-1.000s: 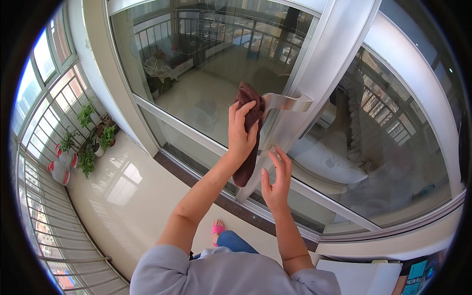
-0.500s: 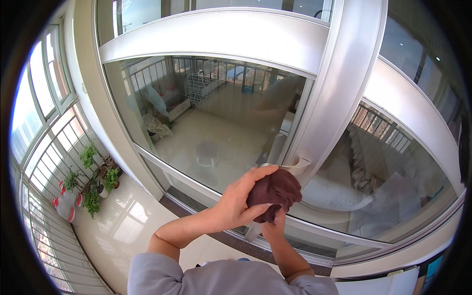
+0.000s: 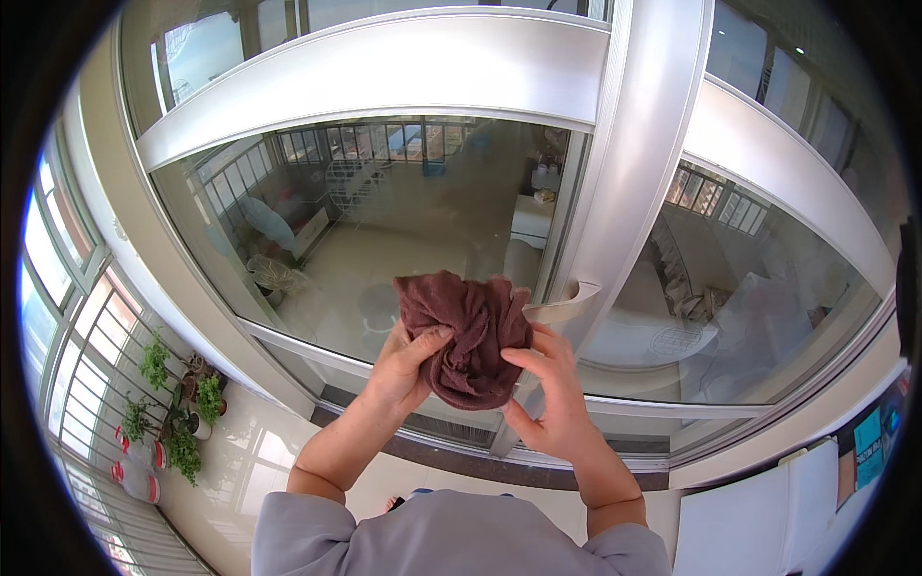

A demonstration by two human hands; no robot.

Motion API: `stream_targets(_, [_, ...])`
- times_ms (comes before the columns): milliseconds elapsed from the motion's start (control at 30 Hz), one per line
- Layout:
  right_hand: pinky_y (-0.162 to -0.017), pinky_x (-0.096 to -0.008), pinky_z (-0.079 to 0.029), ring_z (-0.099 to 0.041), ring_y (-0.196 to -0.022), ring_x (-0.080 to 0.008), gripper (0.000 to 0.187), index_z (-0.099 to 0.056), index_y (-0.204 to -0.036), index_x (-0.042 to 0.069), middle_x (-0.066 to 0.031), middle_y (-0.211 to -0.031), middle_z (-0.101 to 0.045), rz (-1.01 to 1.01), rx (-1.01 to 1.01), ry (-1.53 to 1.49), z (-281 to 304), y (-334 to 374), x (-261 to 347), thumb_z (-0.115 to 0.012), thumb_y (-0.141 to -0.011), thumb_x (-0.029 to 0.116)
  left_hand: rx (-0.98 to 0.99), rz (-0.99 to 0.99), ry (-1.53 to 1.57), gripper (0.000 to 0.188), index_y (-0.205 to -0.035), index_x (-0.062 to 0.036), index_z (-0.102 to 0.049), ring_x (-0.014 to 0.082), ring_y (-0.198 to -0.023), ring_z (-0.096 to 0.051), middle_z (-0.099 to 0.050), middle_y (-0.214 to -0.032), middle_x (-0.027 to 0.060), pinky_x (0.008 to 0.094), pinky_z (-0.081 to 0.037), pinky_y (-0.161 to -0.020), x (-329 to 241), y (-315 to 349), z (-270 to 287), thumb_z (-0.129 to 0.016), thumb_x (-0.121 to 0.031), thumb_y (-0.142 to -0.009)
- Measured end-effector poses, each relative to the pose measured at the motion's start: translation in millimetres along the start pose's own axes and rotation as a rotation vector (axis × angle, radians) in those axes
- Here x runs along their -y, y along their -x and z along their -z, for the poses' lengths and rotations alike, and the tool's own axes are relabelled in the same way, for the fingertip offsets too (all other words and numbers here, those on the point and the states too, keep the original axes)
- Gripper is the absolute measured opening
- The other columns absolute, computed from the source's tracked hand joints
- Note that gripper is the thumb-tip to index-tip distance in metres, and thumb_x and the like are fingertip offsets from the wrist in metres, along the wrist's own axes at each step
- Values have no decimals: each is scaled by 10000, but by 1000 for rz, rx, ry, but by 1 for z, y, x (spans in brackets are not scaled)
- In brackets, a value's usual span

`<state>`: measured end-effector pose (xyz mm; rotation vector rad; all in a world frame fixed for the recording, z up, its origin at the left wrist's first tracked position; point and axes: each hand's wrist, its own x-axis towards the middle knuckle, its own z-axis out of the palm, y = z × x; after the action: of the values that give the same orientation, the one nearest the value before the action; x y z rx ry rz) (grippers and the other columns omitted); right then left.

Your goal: The person wipes a white plastic step stool, a wall-mounted air conditioner, and a large sliding glass door using a dark cloth. They move from the living room to the balcony, cleaning the door frame and glass panels.

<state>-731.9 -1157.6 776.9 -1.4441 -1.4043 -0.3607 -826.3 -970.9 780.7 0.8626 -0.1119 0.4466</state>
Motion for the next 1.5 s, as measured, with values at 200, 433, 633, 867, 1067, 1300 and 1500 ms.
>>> stream_targets(200, [-1053,-518,-357,-406,-1320,-421,456,-581,-1256,65,-167,-1379,-467,2,-290,413,-19,-24,-11,-674,-811,87,-115,-1481,-1371,676,-1279,-93,-540,394,-1254,-419,-427,-1393,190,467,-371,-1031,-75,-107,-26,-801,-10,-661])
stream_targets(433, [-1065,-546,-348,-415,-1308,-415,425,-598,-1215,57,-164,-1362,-471,0,-241,616,-26,-10,-16,-681,-802,110,659,-1449,-2133,458,-1273,-163,-595,272,-1260,-464,-523,-1385,51,485,-362,-1057,-47,-99,-14,-638,-274,-831])
stream_targets(633, [-1089,-577,-304,-490,-1233,-322,387,-618,-1177,88,-102,-1278,-521,-15,-169,802,-28,-10,-12,-693,-798,118,644,-1759,-2073,330,-1105,-167,-618,202,-1137,-535,-584,-1107,14,480,-378,-1111,-115,-120,-25,-641,-191,-777])
stream_targets(867, [-1083,-574,-305,-529,-1181,-296,312,-637,-1117,90,-68,-1207,-562,-25,-184,801,-35,-18,-5,-689,-811,128,-291,-1802,-1659,565,-1169,-125,-640,325,-1107,-516,-560,-1209,73,435,-451,-914,-202,-142,-36,-783,-62,-626])
stream_targets(1067, [-1062,-543,-341,-572,-1108,-267,251,-646,-1071,94,-54,-1111,-604,-4,-212,889,-30,-24,0,-683,-824,120,348,-1873,-1953,425,-1151,-216,-609,282,-1208,-499,-524,-1338,32,466,-413,-1011,-154,-143,-55,-704,-175,-739])
stream_targets(1300, [-1036,-528,-374,-586,-1018,-258,211,-648,-1021,85,-42,-1037,-611,-16,-226,860,-40,-33,1,-681,-813,93,-635,-1689,-1643,550,-1210,-119,-644,365,-1153,-525,-541,-1302,125,447,-456,-941,-233,-147,13,-735,-24,-676])
stream_targets(1500, [-1020,-528,-388,-587,-959,-261,155,-649,-994,87,-51,-985,-608,-26,-258,922,-37,-33,-7,-658,-839,94,477,-1739,-1953,304,-1067,-168,-634,211,-1136,-539,-577,-1260,21,412,-430,-980,-79,-118,13,-610,-204,-766])
